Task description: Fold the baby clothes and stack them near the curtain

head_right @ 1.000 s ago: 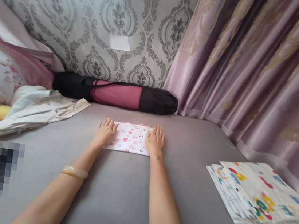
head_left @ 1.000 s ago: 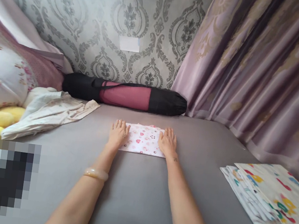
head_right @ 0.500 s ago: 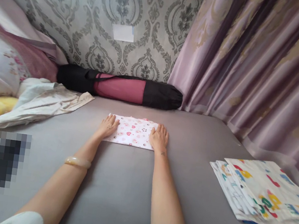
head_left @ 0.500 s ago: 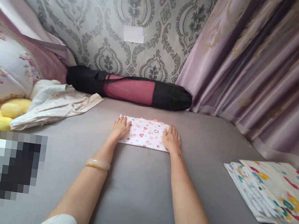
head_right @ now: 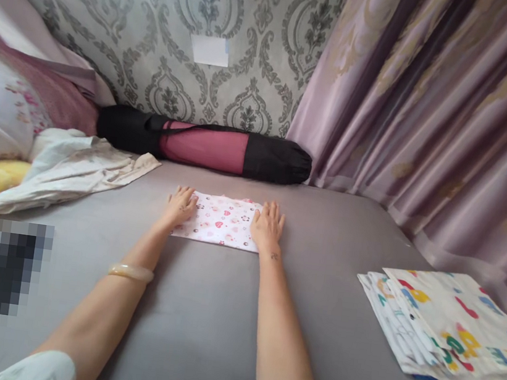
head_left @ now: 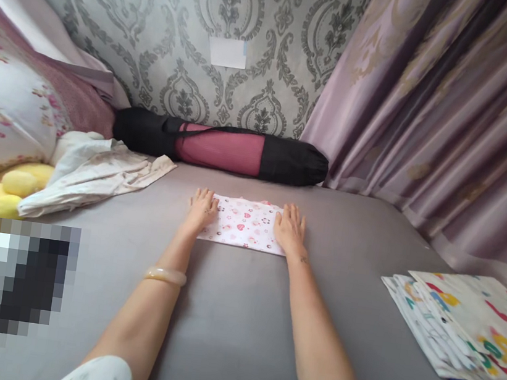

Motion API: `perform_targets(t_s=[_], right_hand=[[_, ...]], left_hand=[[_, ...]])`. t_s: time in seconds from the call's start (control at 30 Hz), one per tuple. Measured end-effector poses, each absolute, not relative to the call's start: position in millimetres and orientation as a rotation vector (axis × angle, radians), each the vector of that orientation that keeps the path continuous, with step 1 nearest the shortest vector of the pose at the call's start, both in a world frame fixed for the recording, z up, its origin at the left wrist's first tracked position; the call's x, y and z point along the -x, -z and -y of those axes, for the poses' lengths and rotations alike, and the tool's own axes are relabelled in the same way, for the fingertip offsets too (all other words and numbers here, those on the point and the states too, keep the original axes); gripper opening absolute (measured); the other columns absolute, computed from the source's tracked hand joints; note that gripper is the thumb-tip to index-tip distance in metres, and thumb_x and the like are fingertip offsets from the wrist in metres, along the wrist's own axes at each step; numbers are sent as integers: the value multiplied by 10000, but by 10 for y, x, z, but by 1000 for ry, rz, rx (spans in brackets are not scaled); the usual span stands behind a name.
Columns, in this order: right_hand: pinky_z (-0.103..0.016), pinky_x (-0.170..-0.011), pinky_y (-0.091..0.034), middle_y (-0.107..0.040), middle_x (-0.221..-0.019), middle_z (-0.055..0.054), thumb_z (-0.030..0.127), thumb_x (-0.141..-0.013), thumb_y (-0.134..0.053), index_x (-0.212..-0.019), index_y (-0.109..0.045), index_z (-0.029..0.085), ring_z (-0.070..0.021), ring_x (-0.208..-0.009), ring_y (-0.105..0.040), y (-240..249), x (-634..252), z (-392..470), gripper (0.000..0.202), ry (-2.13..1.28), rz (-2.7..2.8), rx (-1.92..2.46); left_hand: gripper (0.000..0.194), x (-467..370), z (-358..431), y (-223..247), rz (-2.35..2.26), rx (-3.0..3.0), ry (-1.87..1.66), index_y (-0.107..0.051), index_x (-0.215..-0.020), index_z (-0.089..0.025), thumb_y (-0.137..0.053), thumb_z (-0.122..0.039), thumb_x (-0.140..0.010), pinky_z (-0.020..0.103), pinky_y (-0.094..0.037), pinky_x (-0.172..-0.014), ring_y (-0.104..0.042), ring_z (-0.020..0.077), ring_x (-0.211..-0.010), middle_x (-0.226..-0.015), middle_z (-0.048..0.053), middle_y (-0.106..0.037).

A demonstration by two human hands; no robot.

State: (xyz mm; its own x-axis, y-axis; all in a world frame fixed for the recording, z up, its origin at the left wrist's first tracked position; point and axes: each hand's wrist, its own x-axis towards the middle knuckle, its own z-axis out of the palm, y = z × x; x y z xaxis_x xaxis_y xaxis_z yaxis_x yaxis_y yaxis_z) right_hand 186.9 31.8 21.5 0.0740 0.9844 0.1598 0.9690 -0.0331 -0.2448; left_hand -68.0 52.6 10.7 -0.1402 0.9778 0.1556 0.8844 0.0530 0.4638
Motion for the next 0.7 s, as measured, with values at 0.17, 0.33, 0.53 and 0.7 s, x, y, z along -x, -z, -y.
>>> perform_targets(t_s=[0.17,0.33,0.53,0.7], right_hand=[[-439,-1175,-127,-265,-1574,-151,351,-1005,-250,-1487,-338,64,-270,-1458,-195,-158,-1753,-324,567,-69,2061,1995],[-427,-1172,-131,-307,-1553,-170,357,-1004,-256,-1472,-348,25,-280,-1447,-220,-52,-1744,-337,581,-32,2067,2007],[-410,-1164,-151,-362,-1528,-160,358,-1001,-257,-1455,-383,40,-269,-1430,-262,6,-1738,-327,568,43,2053,1996],[-426,-1167,-141,-351,-1537,-148,357,-1000,-261,-1462,-383,67,-265,-1435,-250,-76,-1704,-298,559,20,2045,2037]], left_hand=[[519,608,-483,-97,-2107,-2037,-585,-430,-1407,-82,-295,-328,-970,547,-138,-1172,-207,330,-1459,-1536,180,-346],[469,622,-494,-100,-2075,-1954,-598,-458,-1363,-108,-305,-311,-969,559,-152,-1160,-248,316,-1446,-1522,183,-370],[424,740,-540,-106,-1993,-1794,-758,-496,-1321,-121,-393,-248,-930,409,-352,-1085,-475,271,-1309,-1398,183,-524],[481,870,-560,-89,-1958,-1687,-885,-479,-1356,-64,-407,-221,-908,351,-374,-1068,-514,258,-1276,-1396,198,-526]])
